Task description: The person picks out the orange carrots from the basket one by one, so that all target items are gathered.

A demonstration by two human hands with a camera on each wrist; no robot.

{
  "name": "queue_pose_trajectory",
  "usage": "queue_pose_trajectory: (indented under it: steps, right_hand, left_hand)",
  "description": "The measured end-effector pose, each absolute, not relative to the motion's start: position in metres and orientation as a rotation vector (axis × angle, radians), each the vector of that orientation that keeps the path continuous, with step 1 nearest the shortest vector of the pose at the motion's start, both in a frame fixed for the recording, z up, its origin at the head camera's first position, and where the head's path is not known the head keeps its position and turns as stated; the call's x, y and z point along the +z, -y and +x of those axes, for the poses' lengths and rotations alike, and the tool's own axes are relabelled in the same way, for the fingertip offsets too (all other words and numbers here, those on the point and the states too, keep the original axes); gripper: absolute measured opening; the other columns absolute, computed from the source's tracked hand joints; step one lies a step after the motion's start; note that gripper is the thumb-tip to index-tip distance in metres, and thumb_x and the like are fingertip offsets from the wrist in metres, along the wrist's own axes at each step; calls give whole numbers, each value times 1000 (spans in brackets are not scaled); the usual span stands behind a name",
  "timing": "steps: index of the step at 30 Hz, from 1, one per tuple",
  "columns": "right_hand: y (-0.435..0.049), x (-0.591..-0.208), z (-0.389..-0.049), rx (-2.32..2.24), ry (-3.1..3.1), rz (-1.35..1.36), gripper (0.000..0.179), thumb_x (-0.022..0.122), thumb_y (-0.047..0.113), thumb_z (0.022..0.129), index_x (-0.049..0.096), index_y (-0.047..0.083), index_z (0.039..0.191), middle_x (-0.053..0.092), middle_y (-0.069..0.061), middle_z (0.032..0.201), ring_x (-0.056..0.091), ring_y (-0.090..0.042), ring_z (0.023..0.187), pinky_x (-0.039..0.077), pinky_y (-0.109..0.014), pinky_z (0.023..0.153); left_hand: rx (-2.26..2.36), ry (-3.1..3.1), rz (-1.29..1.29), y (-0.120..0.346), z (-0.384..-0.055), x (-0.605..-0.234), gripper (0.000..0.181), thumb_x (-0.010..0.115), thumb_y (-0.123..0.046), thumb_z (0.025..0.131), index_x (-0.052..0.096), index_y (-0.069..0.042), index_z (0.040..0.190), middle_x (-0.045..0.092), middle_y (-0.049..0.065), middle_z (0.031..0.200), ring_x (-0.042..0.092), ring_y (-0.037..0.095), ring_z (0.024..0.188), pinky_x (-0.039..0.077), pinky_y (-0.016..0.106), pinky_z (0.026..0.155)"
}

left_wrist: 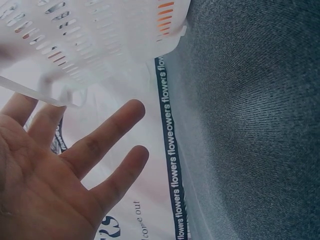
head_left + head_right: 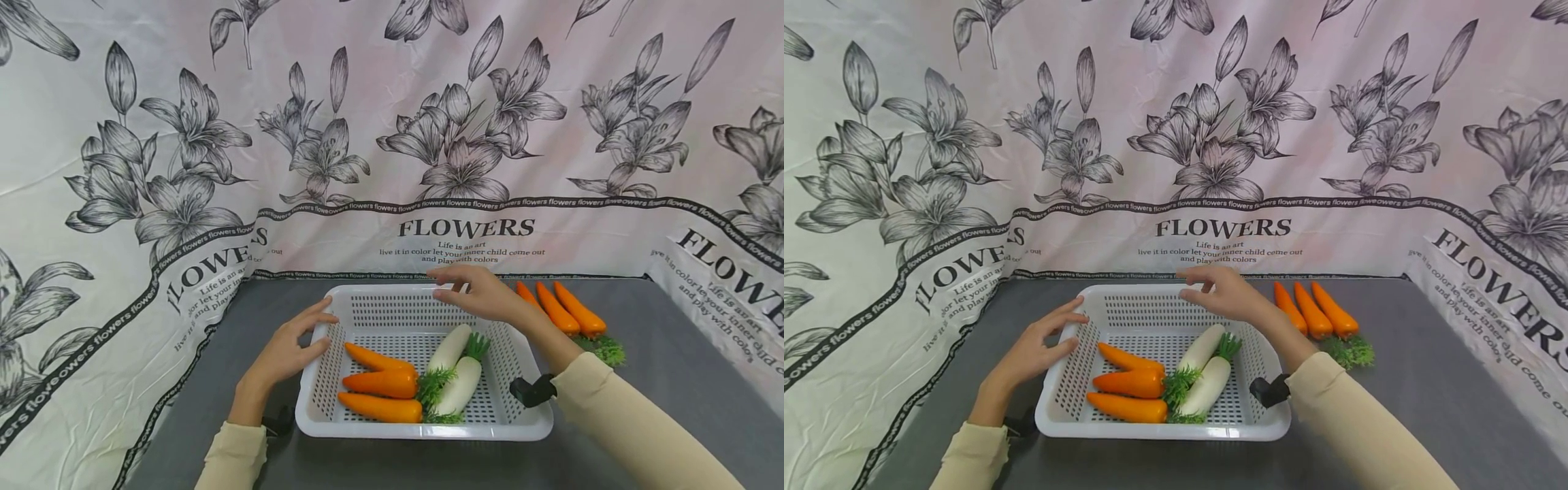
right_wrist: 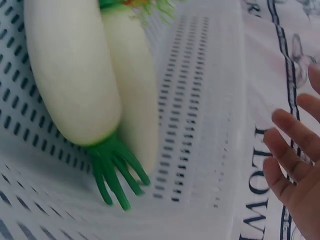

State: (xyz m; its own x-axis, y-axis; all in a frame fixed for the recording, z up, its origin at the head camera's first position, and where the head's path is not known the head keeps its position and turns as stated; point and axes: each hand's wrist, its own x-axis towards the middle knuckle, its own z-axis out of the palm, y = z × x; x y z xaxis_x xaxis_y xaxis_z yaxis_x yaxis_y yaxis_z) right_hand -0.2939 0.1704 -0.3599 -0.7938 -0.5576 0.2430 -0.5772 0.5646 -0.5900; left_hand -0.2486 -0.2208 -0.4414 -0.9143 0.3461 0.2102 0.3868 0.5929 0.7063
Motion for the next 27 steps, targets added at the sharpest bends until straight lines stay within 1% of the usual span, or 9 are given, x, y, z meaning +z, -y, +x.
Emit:
queue_pose_trajectory:
  steps: [3,5,10,12,15,18,23,27]
  right_hand:
    - [-161,-366,-292,1052,2800,1118,45,67,28,98,62,12,140,72,-13,124,66,-18,94,54,-30,73]
    - [-155,-370,-291,1042,2825,1202,46,67,30,98,62,12,140,71,-13,127,67,-17,94,54,-28,72]
    - [-140,-378,-288,1028,2866,1377,47,67,33,98,62,12,140,69,-12,133,69,-17,97,55,-25,77]
    - [-134,-379,-286,1022,2890,1422,47,68,34,97,63,13,139,70,-11,130,70,-18,97,55,-25,79]
    - [-127,-380,-284,1031,2928,1476,46,70,33,95,65,14,137,71,-12,127,70,-19,96,56,-26,80]
    - [-121,-385,-284,1044,2956,1535,43,70,32,96,67,14,135,72,-13,125,70,-18,96,56,-26,82]
    - [-114,-392,-285,1042,2989,1604,41,67,28,98,66,11,135,71,-13,129,71,-22,102,56,-25,85]
    - [-110,-399,-285,1022,3050,1585,41,66,26,98,66,8,135,70,-14,129,70,-25,104,55,-26,87]
  left_hand:
    - [-1250,2756,-642,221,-248,-440,39,66,-24,94,65,-28,133,34,-7,166,35,34,152,35,67,113]
    - [-1252,2759,-640,221,-248,-440,39,66,-24,94,65,-28,133,34,-7,166,35,34,152,36,67,113]
    - [-1249,2769,-630,221,-247,-439,40,65,-24,94,65,-26,134,33,-7,167,35,35,152,36,67,114]
    - [-1246,2770,-628,221,-246,-439,40,65,-24,94,65,-26,134,33,-6,167,35,35,152,36,67,113]
    - [-1250,2768,-630,220,-246,-438,39,65,-23,94,66,-27,133,34,-6,167,34,35,152,36,67,114]
    - [-1254,2766,-632,220,-245,-438,39,65,-23,94,66,-26,133,34,-6,166,35,35,152,36,67,113]
    - [-1254,2760,-635,220,-246,-437,39,65,-23,94,66,-23,132,35,-5,166,36,35,152,38,66,112]
    - [-1248,2764,-631,220,-246,-437,39,65,-23,94,66,-24,133,34,-6,166,36,35,152,39,65,112]
